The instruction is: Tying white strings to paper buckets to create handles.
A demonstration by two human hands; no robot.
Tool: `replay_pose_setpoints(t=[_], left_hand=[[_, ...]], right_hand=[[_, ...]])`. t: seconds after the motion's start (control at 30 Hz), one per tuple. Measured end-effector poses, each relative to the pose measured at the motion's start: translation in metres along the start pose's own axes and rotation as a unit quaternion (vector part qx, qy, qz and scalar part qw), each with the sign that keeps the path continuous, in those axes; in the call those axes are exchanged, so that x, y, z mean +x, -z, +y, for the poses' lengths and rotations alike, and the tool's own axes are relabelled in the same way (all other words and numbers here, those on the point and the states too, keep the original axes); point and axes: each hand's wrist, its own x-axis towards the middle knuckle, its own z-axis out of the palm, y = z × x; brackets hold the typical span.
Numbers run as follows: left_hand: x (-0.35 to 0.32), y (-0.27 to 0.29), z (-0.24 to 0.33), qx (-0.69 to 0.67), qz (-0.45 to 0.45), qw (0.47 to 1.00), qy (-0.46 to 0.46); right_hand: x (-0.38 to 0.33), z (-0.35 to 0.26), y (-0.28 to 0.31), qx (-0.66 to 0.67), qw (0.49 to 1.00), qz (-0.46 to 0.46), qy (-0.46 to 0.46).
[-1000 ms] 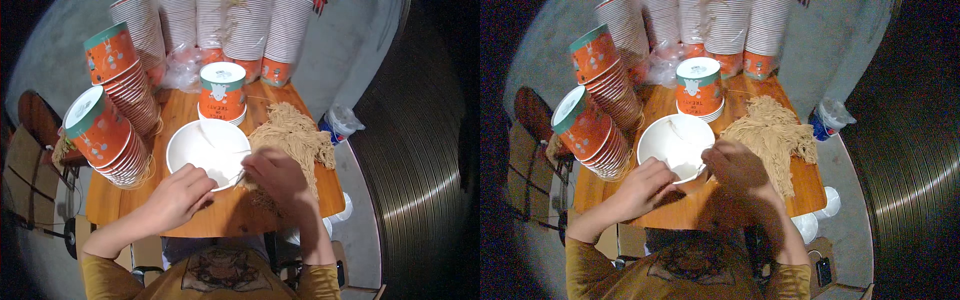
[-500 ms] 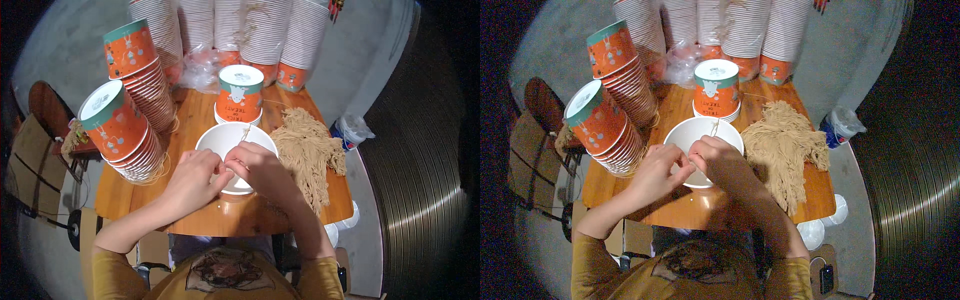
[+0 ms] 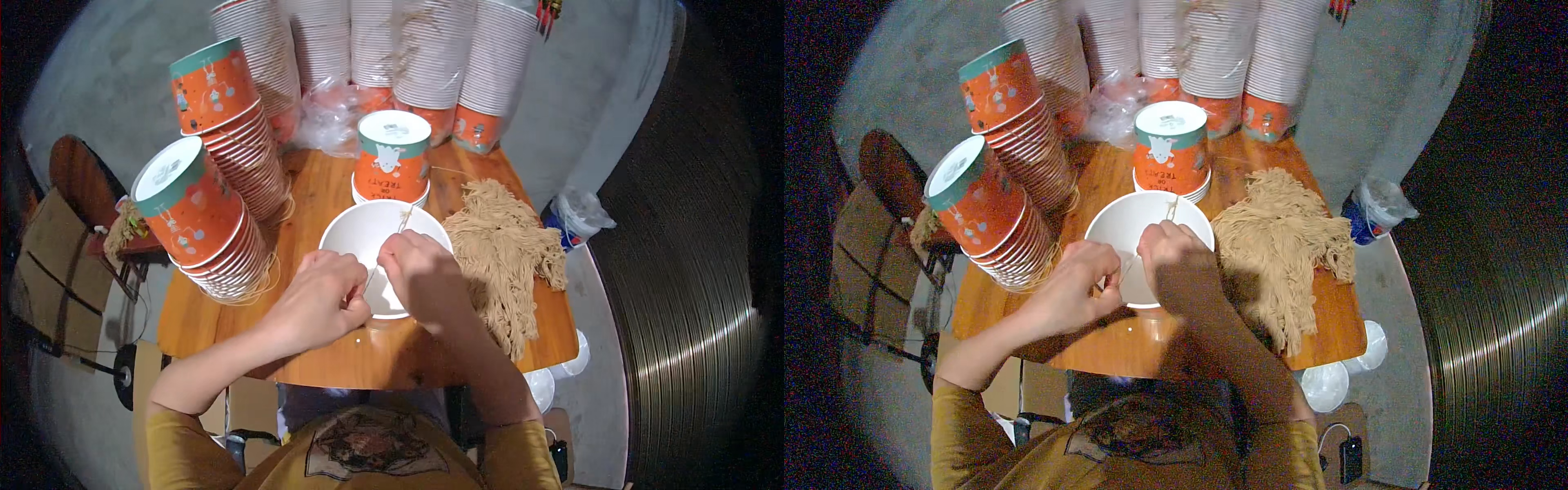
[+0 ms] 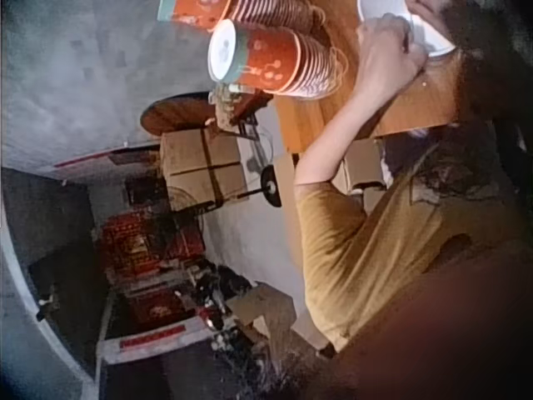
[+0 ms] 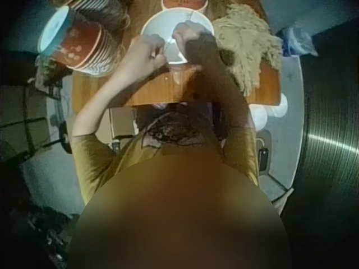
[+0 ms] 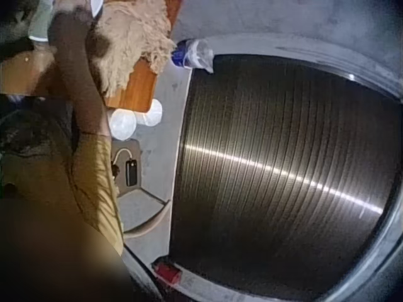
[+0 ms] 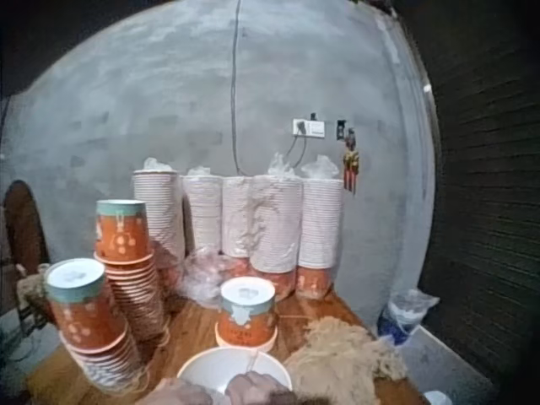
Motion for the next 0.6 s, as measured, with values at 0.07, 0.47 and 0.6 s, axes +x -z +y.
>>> replay_pose_setpoints(t=[0.07,0.47,0.6], left_hand=[[-0.001,0.006,-0.001,-0.035,-0.071,0.996,-0.035],[-0.009,0.027,-0.016,0.129,-0.061,0.958,-0.249],[-0.016,0.076,-0.015,-0.096,-0.05,0.99,-0.091]], right_hand=[[-0.003,-0.004,-0.002,-0.003,1.0,-0.005,-0.008],[0.014,-0.004,0.005,0.205,0.976,0.021,-0.072],[0.029,-0.01,0.035,0.491,0.833,0.016,-0.254]])
